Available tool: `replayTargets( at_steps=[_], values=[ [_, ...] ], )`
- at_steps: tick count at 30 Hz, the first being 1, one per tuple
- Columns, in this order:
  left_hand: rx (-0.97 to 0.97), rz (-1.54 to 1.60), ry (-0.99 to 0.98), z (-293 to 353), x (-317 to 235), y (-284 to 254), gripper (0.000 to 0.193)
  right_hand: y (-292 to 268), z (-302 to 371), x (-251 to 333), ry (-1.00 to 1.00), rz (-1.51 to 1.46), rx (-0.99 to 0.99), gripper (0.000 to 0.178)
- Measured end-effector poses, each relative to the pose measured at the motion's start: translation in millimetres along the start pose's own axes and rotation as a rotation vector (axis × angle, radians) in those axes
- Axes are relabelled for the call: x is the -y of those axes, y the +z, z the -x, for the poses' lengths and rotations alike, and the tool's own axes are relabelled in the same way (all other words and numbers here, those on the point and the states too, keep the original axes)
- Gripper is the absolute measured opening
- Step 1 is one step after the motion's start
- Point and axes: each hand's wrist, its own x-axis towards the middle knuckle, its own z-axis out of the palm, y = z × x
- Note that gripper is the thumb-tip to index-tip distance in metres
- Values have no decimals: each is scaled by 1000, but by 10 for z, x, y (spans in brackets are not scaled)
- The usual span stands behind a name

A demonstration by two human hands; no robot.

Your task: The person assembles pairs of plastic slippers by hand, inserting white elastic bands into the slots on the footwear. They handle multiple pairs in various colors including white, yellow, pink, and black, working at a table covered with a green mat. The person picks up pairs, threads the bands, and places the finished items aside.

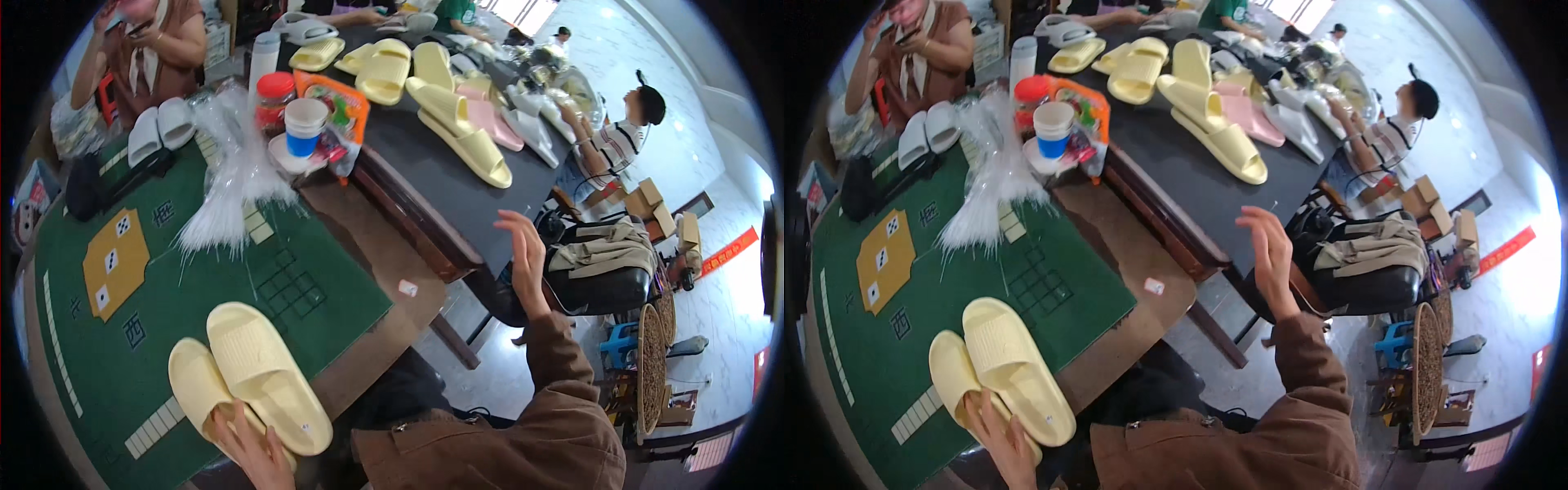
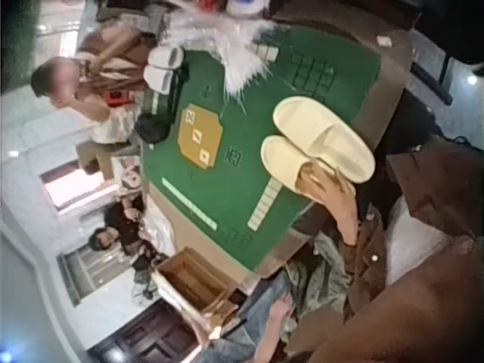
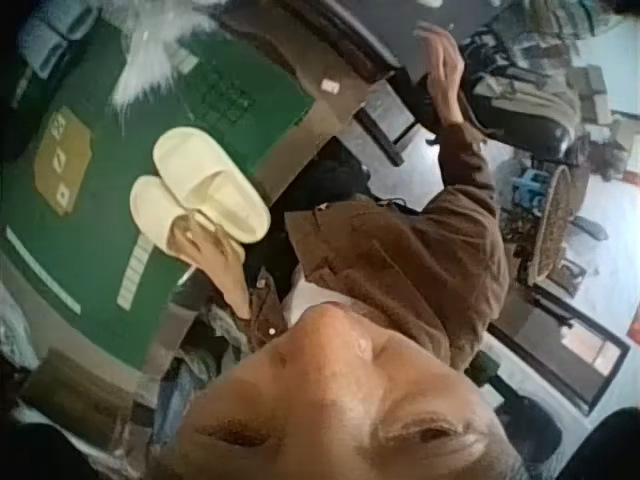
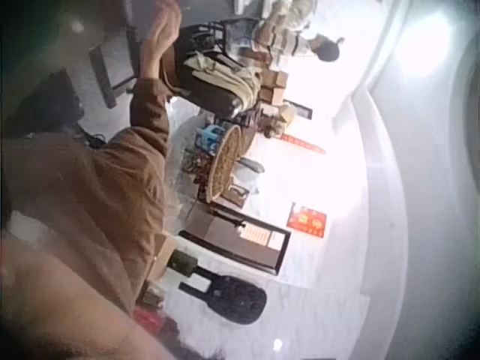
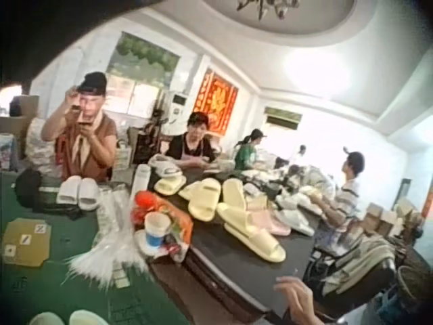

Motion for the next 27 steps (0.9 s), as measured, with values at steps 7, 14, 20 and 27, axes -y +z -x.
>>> replayTargets(
  at_steps=[7, 14, 20, 27],
  values=[
    [208, -129, -156, -53, 7, 65, 43, 469, -1118, -958, -135, 355, -57, 29],
    [210, -42, -192, -127, 11, 224, 60, 653, -1805, -1190, -253, 880, 429, 44],
    [54, 71, -317, 51, 244, -73, 38, 378, -1568, -742, -246, 461, 411, 33],
    [-203, -215, -472, 457, 1939, -804, 33, 90, -433, 1012, -324, 132, 310, 28]
  ],
)
